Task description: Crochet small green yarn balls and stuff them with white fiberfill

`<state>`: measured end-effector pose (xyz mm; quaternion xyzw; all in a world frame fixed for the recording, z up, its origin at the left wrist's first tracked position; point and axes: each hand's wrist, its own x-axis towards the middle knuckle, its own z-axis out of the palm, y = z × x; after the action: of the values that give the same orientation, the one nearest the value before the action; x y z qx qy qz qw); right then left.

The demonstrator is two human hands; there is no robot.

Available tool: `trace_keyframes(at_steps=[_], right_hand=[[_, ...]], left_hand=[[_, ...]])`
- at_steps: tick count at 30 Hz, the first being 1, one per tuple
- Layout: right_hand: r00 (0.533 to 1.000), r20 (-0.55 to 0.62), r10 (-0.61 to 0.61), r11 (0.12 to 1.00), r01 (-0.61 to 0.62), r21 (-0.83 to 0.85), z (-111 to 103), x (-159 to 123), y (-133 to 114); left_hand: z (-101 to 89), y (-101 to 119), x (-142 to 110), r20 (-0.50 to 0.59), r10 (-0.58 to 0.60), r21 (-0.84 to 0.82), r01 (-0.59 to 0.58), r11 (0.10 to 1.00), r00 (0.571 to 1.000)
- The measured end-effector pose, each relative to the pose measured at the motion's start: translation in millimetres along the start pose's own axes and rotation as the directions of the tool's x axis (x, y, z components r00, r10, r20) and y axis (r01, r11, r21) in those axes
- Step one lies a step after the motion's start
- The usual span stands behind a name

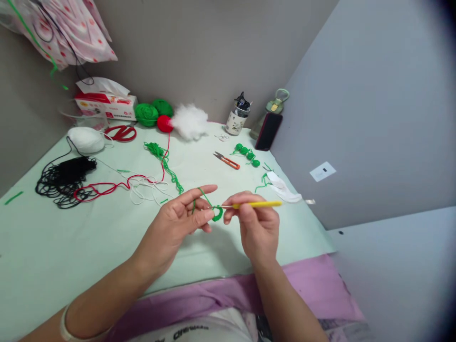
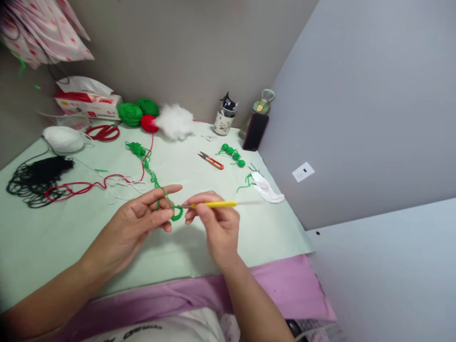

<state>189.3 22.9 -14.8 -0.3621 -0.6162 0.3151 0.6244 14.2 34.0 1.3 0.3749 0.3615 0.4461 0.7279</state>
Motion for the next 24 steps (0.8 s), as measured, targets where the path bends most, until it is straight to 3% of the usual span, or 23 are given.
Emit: trace_keyframes(at_steps=[1,3,5,6,8,11,14,17,20,24], right_hand=[[0.996,0.025,-0.088,0.986,0.091,-0.137,0.7,-2.8,1.4],[0.950,0.114,-0.292,0.847,0.312,-0.429,2.5,-9.6,4.1],[0.890,0.181,-0.418,0.704,0.444,-0.554,4.1,-14.1,5.4],[0.884,0.183,-0.430,0.702,0.455,-0.548,4.5,-14.6,5.1],[0.924,0.128,-0.360,0.809,0.378,-0.451,4.2,-11.7,2.9],[0.985,-0.024,-0.168,0.967,0.160,-0.199,0.6,-2.4,-1.5],[0.989,-0.141,0.040,0.998,-0.033,0.054,-3.8,4.4,-2.5],[0.978,-0.125,0.167,0.966,-0.136,0.221,-3.9,5.0,-0.9],[0.989,-0.026,0.147,0.960,-0.136,0.246,1.0,1.2,-0.2],[1.000,0.010,0.014,0.996,-0.015,0.091,6.3,-2.2,-0.7]], left_hand=[[1.2,-0.9,-0.7,0.002,0.010,-0.002,-0.010,1.000,1.000],[2.6,-2.0,-1.2,0.019,-0.004,-0.040,0.005,0.999,1.000],[2.5,-1.5,-0.4,0.057,-0.060,-0.088,0.065,0.994,0.997],[1.9,-0.6,0.5,0.075,-0.094,-0.110,0.102,0.989,0.993],[-0.5,1.8,2.7,0.097,-0.146,-0.144,0.159,0.977,0.985],[-6.3,4.6,5.8,0.087,-0.157,-0.189,0.171,0.967,0.984],[-11.3,4.2,6.4,0.093,-0.146,-0.208,0.162,0.965,0.985],[-10.7,2.6,4.0,0.100,-0.142,-0.184,0.158,0.970,0.985],[-5.4,2.0,1.0,0.090,-0.112,-0.127,0.123,0.984,0.990],[-1.3,2.0,0.0,0.107,-0.079,-0.042,0.084,0.996,0.991]])
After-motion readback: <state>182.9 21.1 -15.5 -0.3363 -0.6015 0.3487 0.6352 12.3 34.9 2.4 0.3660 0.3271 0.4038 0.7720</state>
